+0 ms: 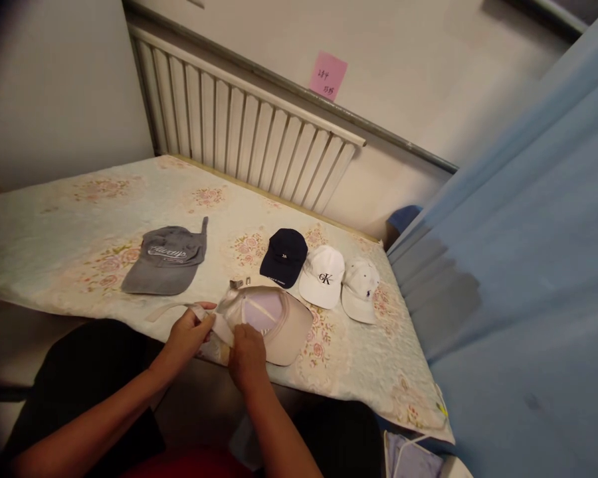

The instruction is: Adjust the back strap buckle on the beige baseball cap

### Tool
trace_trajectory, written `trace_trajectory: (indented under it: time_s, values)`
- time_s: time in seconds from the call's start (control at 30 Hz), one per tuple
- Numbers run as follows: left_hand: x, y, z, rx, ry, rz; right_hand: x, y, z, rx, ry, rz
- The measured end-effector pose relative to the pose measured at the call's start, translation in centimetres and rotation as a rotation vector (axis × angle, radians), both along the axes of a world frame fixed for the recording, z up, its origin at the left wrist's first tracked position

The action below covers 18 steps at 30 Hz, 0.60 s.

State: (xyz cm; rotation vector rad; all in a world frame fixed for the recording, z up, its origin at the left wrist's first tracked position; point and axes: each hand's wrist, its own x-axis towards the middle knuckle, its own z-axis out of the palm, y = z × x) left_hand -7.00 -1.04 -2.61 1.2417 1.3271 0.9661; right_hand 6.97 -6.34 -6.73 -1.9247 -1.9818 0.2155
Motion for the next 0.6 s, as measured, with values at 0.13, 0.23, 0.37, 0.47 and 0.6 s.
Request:
trace_trajectory:
  time_s: [0.13, 0.23, 0.37, 0.47, 0.6]
  values:
    - [0.4, -0.1, 0.7, -0.022, -0.017, 0.011, 0.0, 0.0, 0.1, 0.004, 0.004, 0.057]
    - [0.6, -0.1, 1.0, -0.028, -0.037, 0.012, 0.2, 0.2, -0.1, -0.012, 0.027, 0.083]
    - [0.8, -0.3, 1.3, -0.018, -0.026, 0.002, 0.5, 0.3, -0.1, -0.011, 0.054, 0.112]
    - [0.8, -0.4, 1.6, -0.016, -0.018, 0.003, 0.6, 0.3, 0.0, -0.012, 0.064, 0.123]
    - [0.9, -0.4, 1.8, -0.022, -0.044, 0.022, 0.7, 0.4, 0.2, -0.021, 0.085, 0.133]
